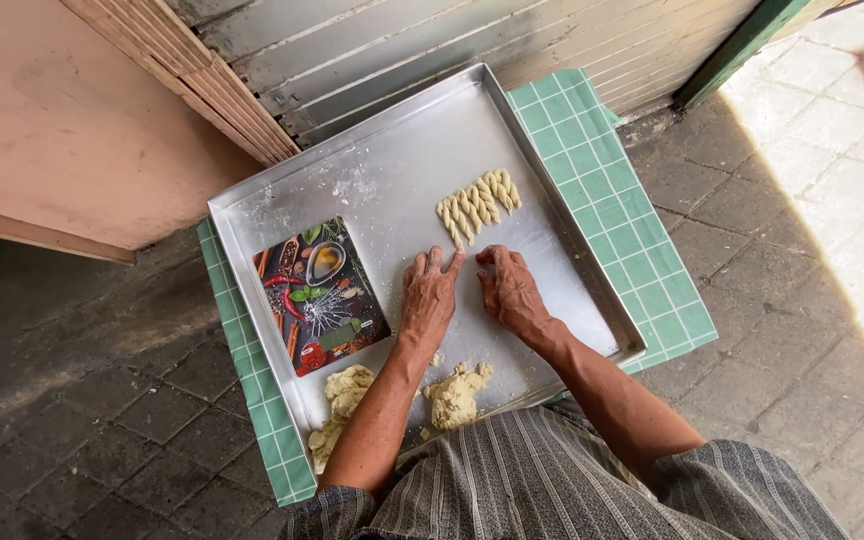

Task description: Weighing small portions of dough on a digital scale and shaping them by rolling into ropes and braiding them on a metal tray.

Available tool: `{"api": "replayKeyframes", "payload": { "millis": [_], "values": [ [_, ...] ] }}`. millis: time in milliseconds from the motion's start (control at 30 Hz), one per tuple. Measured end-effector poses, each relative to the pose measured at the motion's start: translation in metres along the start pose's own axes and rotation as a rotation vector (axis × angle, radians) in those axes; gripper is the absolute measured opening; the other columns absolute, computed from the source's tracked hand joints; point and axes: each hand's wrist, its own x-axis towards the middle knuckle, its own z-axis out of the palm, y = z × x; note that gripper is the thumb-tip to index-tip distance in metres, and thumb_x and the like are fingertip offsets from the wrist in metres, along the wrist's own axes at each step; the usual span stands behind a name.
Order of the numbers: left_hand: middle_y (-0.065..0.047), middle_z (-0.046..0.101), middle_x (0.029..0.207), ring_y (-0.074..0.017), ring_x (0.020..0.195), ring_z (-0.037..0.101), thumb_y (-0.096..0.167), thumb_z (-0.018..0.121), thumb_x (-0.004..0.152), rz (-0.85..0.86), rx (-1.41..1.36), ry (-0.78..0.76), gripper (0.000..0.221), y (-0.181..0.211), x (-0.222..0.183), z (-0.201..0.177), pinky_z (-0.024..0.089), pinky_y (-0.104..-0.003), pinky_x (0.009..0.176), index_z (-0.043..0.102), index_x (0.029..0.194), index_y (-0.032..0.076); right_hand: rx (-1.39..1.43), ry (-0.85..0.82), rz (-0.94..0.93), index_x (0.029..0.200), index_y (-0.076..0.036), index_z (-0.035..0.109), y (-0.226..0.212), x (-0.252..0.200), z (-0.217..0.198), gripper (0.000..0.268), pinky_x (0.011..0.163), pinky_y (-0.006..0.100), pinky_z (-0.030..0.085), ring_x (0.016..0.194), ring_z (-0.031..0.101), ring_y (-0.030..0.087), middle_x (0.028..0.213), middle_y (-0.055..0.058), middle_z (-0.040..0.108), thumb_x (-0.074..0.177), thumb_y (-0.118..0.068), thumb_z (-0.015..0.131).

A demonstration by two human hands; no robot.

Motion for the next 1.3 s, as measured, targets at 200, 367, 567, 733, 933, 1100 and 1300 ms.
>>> {"api": "replayKeyframes", "payload": {
  "millis": [200,367,567,733,933,1100,1300],
  "values": [
    [-0.01,0.052,0.12,-0.0266,0.111,0.053,0.006,0.051,0.099,0.0,-0.037,0.01,0.046,-0.009,0.0,0.023,0.048,-0.039,0.09,0.063,0.14,0.024,-0.126,-0.006,-0.042,0.127,-0.014,0.057,0.014,0.004,0.012,0.027,0.087,0.048,0.059,0.111,0.066,0.039,0.103,0.015,0.071,0.1,-0.012,0.058],
    [-0.012,0.052,0.12,-0.0298,0.114,0.055,0.004,0.052,0.098,0.004,-0.101,0.014,0.046,-0.008,-0.005,0.01,0.049,-0.04,0.092,0.064,0.137,0.023,-0.287,-0.116,-0.048,0.131,-0.02,0.056,0.001,0.009,0.008,0.03,0.08,0.047,0.06,0.109,0.061,0.035,0.105,0.01,0.059,0.103,-0.013,0.05],
    [-0.02,0.056,0.127,-0.0314,0.121,0.057,-0.007,0.045,0.099,-0.039,-0.281,-0.001,0.046,-0.02,-0.006,0.02,0.048,-0.037,0.098,0.064,0.137,0.008,-0.466,-0.234,-0.081,0.134,-0.023,0.053,-0.003,0.006,0.007,0.034,0.082,0.043,0.056,0.107,0.054,0.034,0.107,0.008,0.048,0.103,-0.015,0.043],
    [-0.014,0.055,0.13,-0.0307,0.122,0.055,0.001,0.05,0.097,-0.033,-0.175,0.032,0.047,-0.018,0.004,0.029,0.049,-0.041,0.097,0.061,0.142,0.01,-0.484,-0.248,-0.089,0.137,-0.022,0.053,-0.021,-0.002,-0.007,0.039,0.083,0.045,0.054,0.114,0.054,0.037,0.112,0.01,0.047,0.102,-0.01,0.039],
    [-0.015,0.052,0.135,-0.0319,0.127,0.051,0.006,0.05,0.098,-0.045,-0.107,0.002,0.046,-0.014,-0.005,0.02,0.045,-0.041,0.102,0.061,0.143,0.011,-0.378,-0.293,-0.062,0.136,-0.021,0.06,-0.021,-0.011,-0.016,0.038,0.092,0.05,0.055,0.128,0.052,0.042,0.128,0.013,0.049,0.102,-0.013,0.045],
    [-0.025,0.053,0.144,-0.0396,0.135,0.052,-0.002,0.05,0.096,-0.015,-0.279,-0.05,0.043,-0.024,-0.015,0.028,0.043,-0.042,0.112,0.063,0.137,-0.001,-0.352,-0.385,-0.058,0.138,-0.017,0.064,-0.027,-0.017,-0.033,0.04,0.093,0.049,0.057,0.137,0.05,0.04,0.143,0.014,0.055,0.1,-0.012,0.05],
    [-0.023,0.057,0.145,-0.036,0.137,0.055,0.001,0.046,0.098,-0.048,-0.373,-0.12,0.044,-0.03,-0.03,0.049,0.044,-0.039,0.114,0.062,0.139,0.0,-0.455,-0.483,-0.144,0.136,-0.014,0.066,-0.035,-0.036,-0.044,0.038,0.092,0.046,0.059,0.139,0.052,0.036,0.147,0.015,0.058,0.101,-0.018,0.052]
  ]
}}
